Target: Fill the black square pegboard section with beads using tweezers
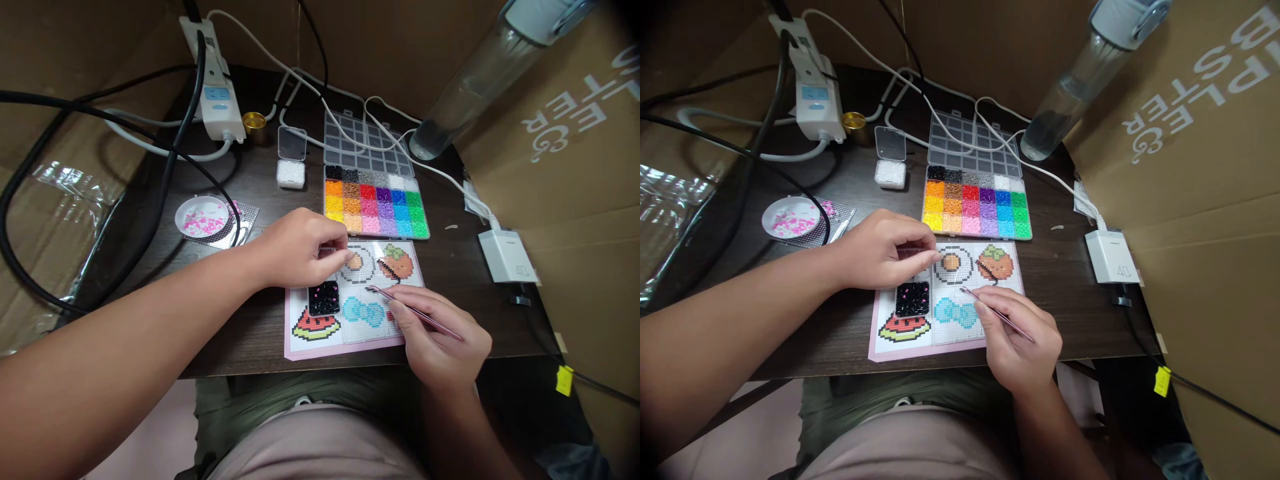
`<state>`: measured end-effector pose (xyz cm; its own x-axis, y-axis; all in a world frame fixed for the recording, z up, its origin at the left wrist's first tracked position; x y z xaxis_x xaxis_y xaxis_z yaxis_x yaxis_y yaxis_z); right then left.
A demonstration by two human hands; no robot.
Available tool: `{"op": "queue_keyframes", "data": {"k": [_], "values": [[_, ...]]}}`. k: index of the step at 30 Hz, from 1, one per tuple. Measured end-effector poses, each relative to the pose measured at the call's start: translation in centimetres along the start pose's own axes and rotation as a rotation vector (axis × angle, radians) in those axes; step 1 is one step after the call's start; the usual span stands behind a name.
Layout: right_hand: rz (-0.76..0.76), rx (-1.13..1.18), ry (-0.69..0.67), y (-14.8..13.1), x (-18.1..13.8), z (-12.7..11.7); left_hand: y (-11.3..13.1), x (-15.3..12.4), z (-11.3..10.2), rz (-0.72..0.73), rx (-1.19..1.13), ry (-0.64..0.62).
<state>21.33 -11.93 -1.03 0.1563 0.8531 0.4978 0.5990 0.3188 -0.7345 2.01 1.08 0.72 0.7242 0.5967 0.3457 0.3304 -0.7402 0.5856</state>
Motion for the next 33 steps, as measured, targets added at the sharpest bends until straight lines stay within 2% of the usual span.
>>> {"op": "queue_keyframes", "data": {"k": [7,12,17,33], "values": [[-0.080,0.013,0.033,-1.1,-0.3,-0.1,0.1,0.1,0.0,-0.019,0.004,-0.013],[-0.176,0.092,-0.119,-3.0,-1.0,0.5,0.1,0.0,0.0,-0.035,-0.003,-0.013],[-0.153,0.151,-0.225,-3.3,-1.3,1.6,0.0,0.0,0.1,-0.034,-0.009,-0.018],[-0.135,0.182,-0.231,-3.1,-1.0,1.8,0.0,0.0,0.1,-0.023,0.000,-0.013]]}}
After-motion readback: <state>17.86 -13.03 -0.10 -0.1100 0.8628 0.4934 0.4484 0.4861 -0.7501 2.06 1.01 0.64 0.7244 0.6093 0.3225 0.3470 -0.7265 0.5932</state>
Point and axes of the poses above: each hand's wrist, its own x-axis towards the middle knuckle, its own z-axis out of the palm, y = z × x, the point moved 3 cm from there along x, towards the middle knuckle, and after that the axes turned 2 degrees about z, right-handed, at the moved point
